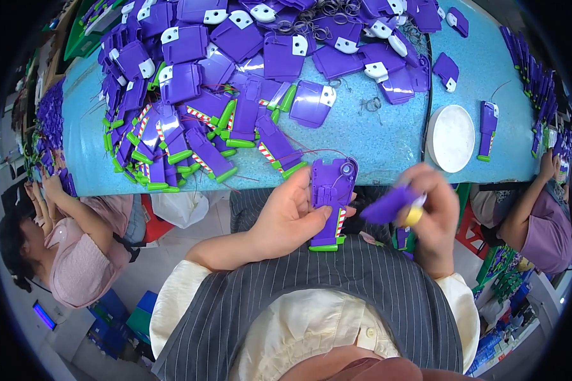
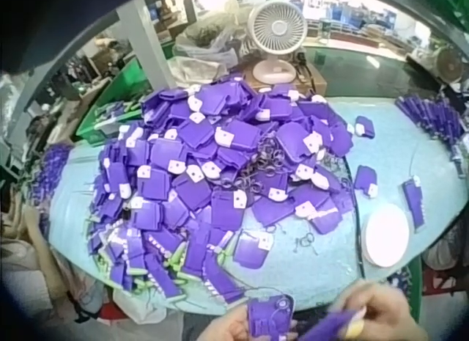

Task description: The person assembles purple plastic housings and green plastic accents by hand, incorporating metal rings and wires into the components.

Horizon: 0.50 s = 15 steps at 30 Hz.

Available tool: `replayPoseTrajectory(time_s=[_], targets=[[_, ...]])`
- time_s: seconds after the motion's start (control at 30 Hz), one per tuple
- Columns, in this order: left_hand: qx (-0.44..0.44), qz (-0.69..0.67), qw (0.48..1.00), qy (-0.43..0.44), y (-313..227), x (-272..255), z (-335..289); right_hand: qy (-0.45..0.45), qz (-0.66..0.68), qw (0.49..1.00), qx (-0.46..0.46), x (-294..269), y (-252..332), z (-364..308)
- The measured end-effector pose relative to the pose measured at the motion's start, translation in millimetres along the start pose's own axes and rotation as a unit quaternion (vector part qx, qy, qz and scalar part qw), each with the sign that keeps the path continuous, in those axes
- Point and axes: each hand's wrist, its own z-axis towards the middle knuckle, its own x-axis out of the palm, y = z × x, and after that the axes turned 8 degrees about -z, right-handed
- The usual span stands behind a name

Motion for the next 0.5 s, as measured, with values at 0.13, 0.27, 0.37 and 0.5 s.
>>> replayPoseTrajectory(time_s=[0.13,0.27,0.37,0.5], targets=[[0.085,0.033,0.995,-0.034,6.5,8.1,3.1,0.173,-0.21,0.954,-0.126,12.6,6.0,-12.1],[0.143,0.095,0.985,-0.032,13.2,4.1,4.7,0.2,-0.338,0.906,-0.159,18.6,12.9,-5.5],[0.159,0.109,0.98,-0.045,14.1,6.0,4.4,0.204,-0.309,0.915,-0.158,25.5,10.3,-6.4],[0.162,0.041,0.985,-0.049,8.0,8.5,5.7,0.202,-0.134,0.959,-0.144,24.2,-15.0,-1.3]])
